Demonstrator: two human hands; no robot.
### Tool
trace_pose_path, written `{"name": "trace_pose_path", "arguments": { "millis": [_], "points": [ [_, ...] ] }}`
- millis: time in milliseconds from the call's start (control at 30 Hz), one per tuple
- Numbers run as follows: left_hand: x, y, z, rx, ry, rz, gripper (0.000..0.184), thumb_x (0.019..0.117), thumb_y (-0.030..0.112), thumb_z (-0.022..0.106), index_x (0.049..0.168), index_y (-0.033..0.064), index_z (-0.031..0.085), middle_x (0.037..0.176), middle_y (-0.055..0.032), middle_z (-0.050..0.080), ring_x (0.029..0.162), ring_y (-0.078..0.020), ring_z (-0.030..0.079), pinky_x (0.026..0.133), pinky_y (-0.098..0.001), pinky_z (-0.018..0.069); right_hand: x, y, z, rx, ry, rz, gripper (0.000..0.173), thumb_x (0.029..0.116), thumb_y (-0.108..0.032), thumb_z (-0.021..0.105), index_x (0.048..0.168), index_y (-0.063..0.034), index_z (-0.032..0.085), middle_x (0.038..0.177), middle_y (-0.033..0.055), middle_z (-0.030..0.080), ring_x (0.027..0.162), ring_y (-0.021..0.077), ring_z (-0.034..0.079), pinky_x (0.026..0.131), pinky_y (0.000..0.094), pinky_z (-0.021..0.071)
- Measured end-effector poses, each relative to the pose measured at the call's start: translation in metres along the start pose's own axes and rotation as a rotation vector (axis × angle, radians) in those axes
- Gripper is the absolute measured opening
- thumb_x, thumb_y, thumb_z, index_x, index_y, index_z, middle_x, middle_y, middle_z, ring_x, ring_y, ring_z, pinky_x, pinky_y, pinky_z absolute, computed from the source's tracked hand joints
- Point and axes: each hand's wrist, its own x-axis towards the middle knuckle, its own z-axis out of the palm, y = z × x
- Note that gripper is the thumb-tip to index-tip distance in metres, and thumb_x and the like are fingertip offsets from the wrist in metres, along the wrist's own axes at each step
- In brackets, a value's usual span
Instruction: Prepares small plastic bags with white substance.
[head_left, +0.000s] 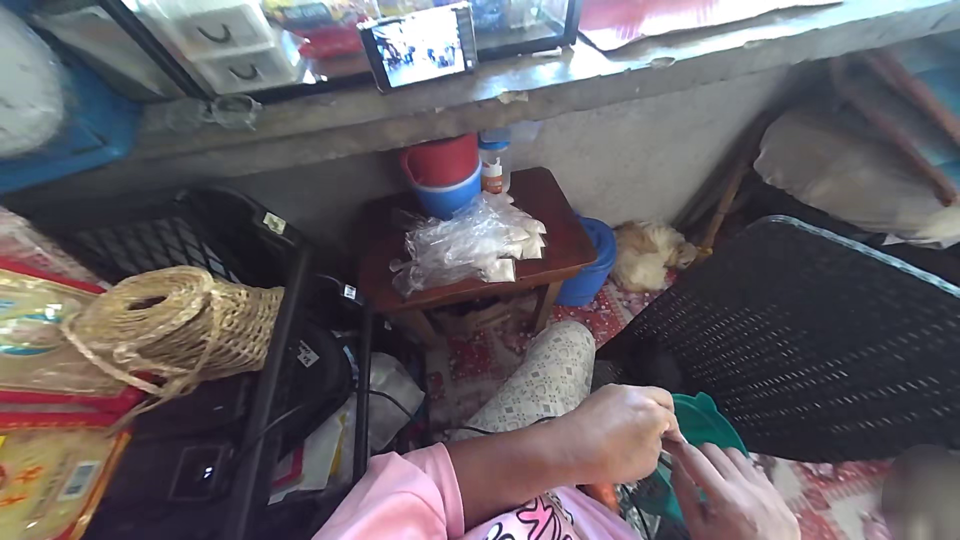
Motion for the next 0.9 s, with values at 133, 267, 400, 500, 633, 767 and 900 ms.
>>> {"name": "trace_pose_path", "arguments": {
  "millis": [133, 267, 400, 500, 633, 767, 900],
  "points": [
    [-0.001, 0.0, 0.005, -0.006, 0.036, 0.022, 0.022, 0.0964, -0.003, 0.053, 0.099, -0.0013, 0.075, 0.106, -0.0138, 0.068, 0.099, -0.0235, 0.067, 0.089, -0.0374, 0.0555, -0.004, 0.005, 0.003, 0.117, -0.003, 0.009, 0.022, 0.0972, -0.018, 0.061, 0.108, -0.0085, 0.077, 0.083, 0.0147, 0.069, 0.081, 0.037, 0.068, 0.069, 0.0527, 0.0541],
    [0.0, 0.001, 0.015, -0.028, 0.089, 0.061, 0.022, 0.0952, -0.004, 0.054, 0.101, -0.0027, 0.075, 0.105, -0.0148, 0.068, 0.099, -0.0235, 0.067, 0.089, -0.0355, 0.0557, -0.003, 0.001, 0.007, 0.172, 0.075, -0.067, 0.018, 0.0957, -0.015, 0.061, 0.101, -0.0047, 0.076, 0.081, 0.0135, 0.066, 0.082, 0.0326, 0.066, 0.071, 0.0465, 0.0543],
    [0.001, 0.001, 0.02, -0.037, 0.092, 0.099, 0.021, 0.0928, -0.006, 0.055, 0.098, -0.003, 0.076, 0.106, -0.0149, 0.069, 0.099, -0.0234, 0.068, 0.09, -0.0351, 0.0561, -0.001, -0.01, 0.002, 0.084, -0.074, -0.018, 0.011, 0.0885, -0.011, 0.068, 0.092, -0.0022, 0.074, 0.092, 0.0191, 0.071, 0.087, 0.0425, 0.069, 0.07, 0.0571, 0.055],
    [0.0, 0.0, 0.022, 0.019, 0.055, 0.109, 0.021, 0.0923, -0.006, 0.056, 0.099, -0.0023, 0.075, 0.107, -0.0145, 0.069, 0.1, -0.0248, 0.068, 0.091, -0.0376, 0.0562, -0.001, -0.011, 0.001, -0.002, -0.116, 0.025, 0.013, 0.0906, -0.013, 0.065, 0.091, -0.004, 0.075, 0.088, 0.0186, 0.071, 0.086, 0.044, 0.069, 0.067, 0.0591, 0.0541],
    [-0.002, -0.002, 0.024, 0.111, 0.009, 0.095, 0.017, 0.0921, -0.005, 0.059, 0.099, -0.0011, 0.074, 0.106, -0.0142, 0.068, 0.098, -0.0265, 0.068, 0.088, -0.0406, 0.0567, -0.001, -0.014, 0.004, -0.06, -0.12, 0.083, 0.01, 0.0901, -0.009, 0.066, 0.089, -0.0059, 0.075, 0.08, 0.0172, 0.071, 0.081, 0.0432, 0.07, 0.066, 0.0595, 0.0538],
    [-0.001, -0.002, 0.023, 0.128, 0.063, 0.077, 0.018, 0.0918, -0.004, 0.058, 0.098, -0.0002, 0.075, 0.104, -0.0137, 0.069, 0.099, -0.0266, 0.068, 0.09, -0.0402, 0.0559, -0.002, -0.008, 0.011, 0.022, -0.089, 0.064, 0.015, 0.091, -0.009, 0.063, 0.098, -0.0051, 0.075, 0.086, 0.0179, 0.071, 0.083, 0.0422, 0.07, 0.068, 0.0591, 0.0544],
    [0.001, -0.004, 0.01, 0.112, 0.09, 0.034, 0.021, 0.0928, -0.004, 0.057, 0.1, 0.0, 0.076, 0.105, -0.0136, 0.07, 0.1, -0.0253, 0.068, 0.09, -0.0391, 0.0562, -0.003, -0.005, 0.011, 0.151, 0.149, -0.053, 0.021, 0.0985, -0.015, 0.06, 0.11, -0.0071, 0.076, 0.089, 0.0136, 0.07, 0.087, 0.0321, 0.068, 0.077, 0.0487, 0.0558]
  ]
}}
